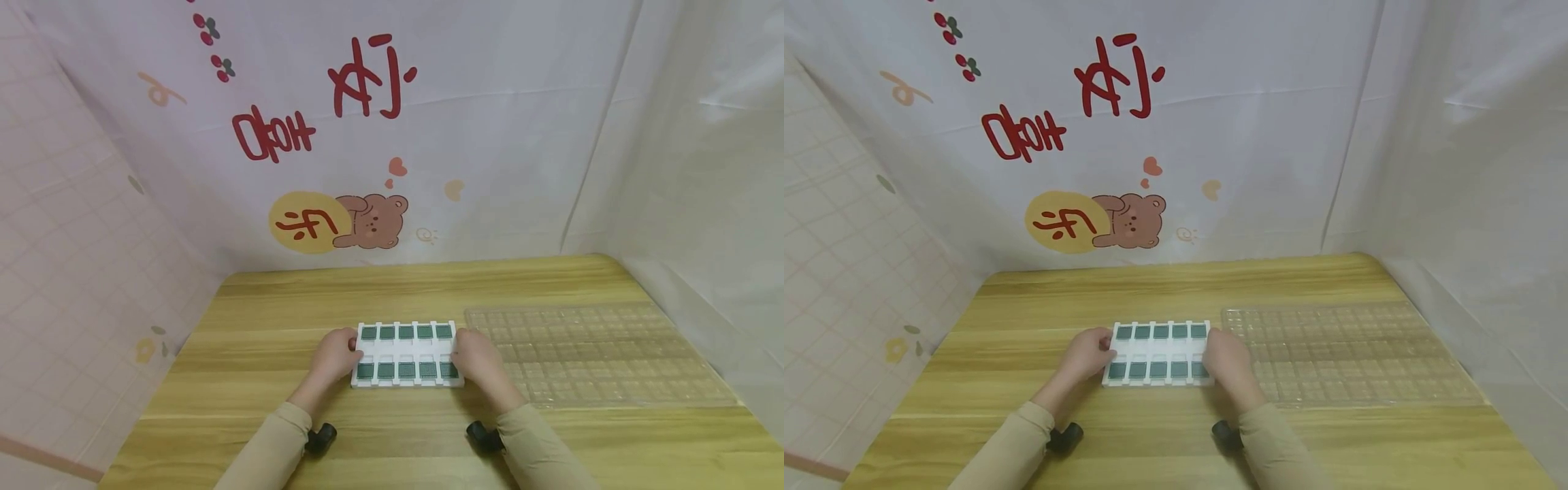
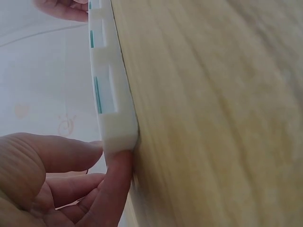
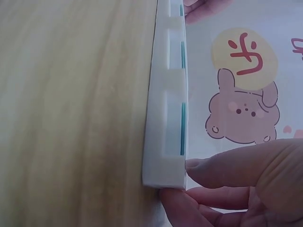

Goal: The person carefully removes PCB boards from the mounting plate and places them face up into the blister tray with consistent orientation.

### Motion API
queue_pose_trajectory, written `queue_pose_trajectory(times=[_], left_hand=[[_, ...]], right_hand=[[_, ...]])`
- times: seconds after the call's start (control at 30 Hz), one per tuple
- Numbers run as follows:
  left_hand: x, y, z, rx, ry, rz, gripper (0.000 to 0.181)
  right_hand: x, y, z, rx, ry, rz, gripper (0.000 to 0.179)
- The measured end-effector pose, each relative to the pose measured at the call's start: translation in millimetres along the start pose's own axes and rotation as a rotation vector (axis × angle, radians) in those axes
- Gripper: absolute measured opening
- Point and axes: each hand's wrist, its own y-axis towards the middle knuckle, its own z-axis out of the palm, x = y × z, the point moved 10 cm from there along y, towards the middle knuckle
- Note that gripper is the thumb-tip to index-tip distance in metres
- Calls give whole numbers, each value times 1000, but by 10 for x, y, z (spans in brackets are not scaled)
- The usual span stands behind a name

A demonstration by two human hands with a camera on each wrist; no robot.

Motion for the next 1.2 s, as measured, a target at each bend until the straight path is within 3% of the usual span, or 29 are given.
queue_pose_trajectory(times=[0.33,0.57,0.73,0.83,0.97,1.1,1.2], left_hand=[[7,-6,0,8,-10,0,23],[31,-21,-5,24,-49,-7,12],[77,-24,-19,41,-122,-24,22],[86,-18,-59,36,-140,1,19],[89,-14,-134,19,-149,51,31],[107,-19,-199,0,-162,85,48],[106,-17,-241,-13,-146,117,53]], right_hand=[[17,-20,-40,-18,16,-35,14],[-4,-29,-24,-3,42,-31,20],[-1,-41,-63,-3,109,-33,25],[0,-48,-106,-6,157,-38,25],[9,-60,-182,-18,171,-64,18],[-5,-74,-247,-28,184,-72,41],[-28,-80,-286,-31,217,-64,48]])
